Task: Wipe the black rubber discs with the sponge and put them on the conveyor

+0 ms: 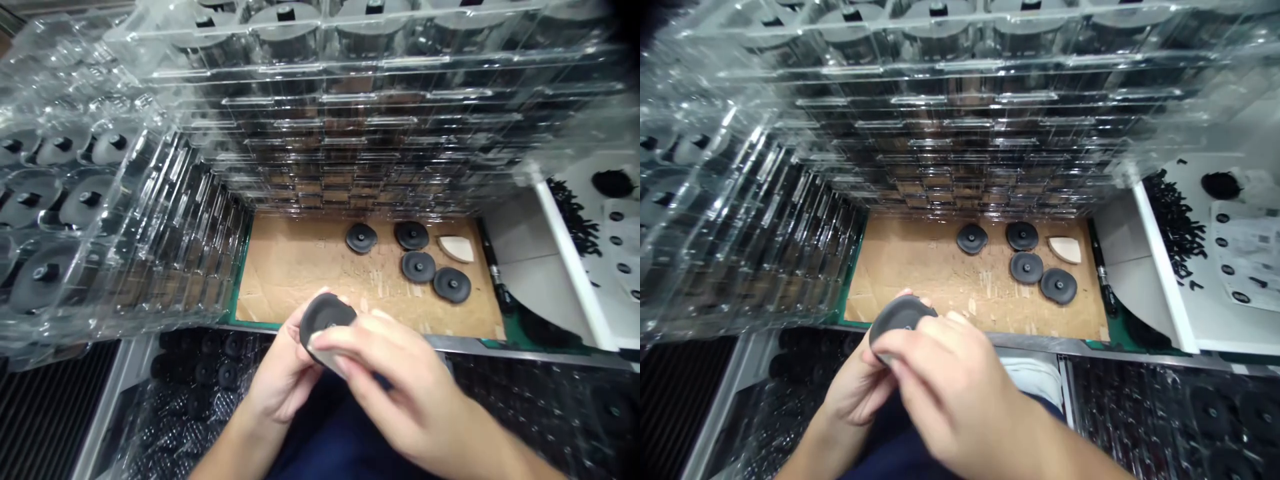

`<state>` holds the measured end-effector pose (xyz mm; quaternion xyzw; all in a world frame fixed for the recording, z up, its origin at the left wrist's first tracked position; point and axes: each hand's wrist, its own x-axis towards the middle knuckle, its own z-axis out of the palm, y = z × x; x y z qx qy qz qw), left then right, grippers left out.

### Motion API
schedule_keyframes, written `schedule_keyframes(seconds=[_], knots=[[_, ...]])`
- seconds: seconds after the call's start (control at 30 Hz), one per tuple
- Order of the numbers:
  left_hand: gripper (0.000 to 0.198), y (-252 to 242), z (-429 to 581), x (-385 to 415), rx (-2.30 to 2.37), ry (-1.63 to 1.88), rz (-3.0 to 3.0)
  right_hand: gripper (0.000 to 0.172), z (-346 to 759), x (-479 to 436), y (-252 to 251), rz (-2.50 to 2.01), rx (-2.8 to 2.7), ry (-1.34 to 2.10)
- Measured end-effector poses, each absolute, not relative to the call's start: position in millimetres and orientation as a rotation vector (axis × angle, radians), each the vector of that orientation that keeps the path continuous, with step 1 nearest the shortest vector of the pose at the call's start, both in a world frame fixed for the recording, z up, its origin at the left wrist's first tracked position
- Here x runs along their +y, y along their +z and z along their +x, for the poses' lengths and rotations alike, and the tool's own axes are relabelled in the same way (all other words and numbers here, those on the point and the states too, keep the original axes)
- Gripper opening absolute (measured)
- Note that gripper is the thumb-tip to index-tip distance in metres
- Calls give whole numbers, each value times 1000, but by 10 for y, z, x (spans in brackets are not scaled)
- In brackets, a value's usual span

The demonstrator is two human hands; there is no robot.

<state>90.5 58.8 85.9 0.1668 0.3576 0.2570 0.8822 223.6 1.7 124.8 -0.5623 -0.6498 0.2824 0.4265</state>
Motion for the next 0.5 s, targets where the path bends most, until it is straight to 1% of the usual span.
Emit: schedule_keyframes(seconds=[0.03,0.1,0.23,0.3,0.4,0.43,0.5], knots=[[46,864,898,599,733,534,349,20,2271,-35,1267,-1424,-1630,752],[43,872,895,610,703,531,342,19,2326,-111,1304,-1544,-1628,720],[45,889,907,595,696,542,289,23,2345,-17,1347,-1704,-1686,361],[41,898,894,585,676,515,296,29,2367,136,1332,-1535,-1814,254],[32,896,852,583,669,471,324,33,2482,334,1234,-1251,-1895,391],[33,892,837,586,674,463,318,32,2527,357,1178,-1272,-1838,449],[39,884,811,596,661,467,287,29,2593,314,1025,-1476,-1619,521]])
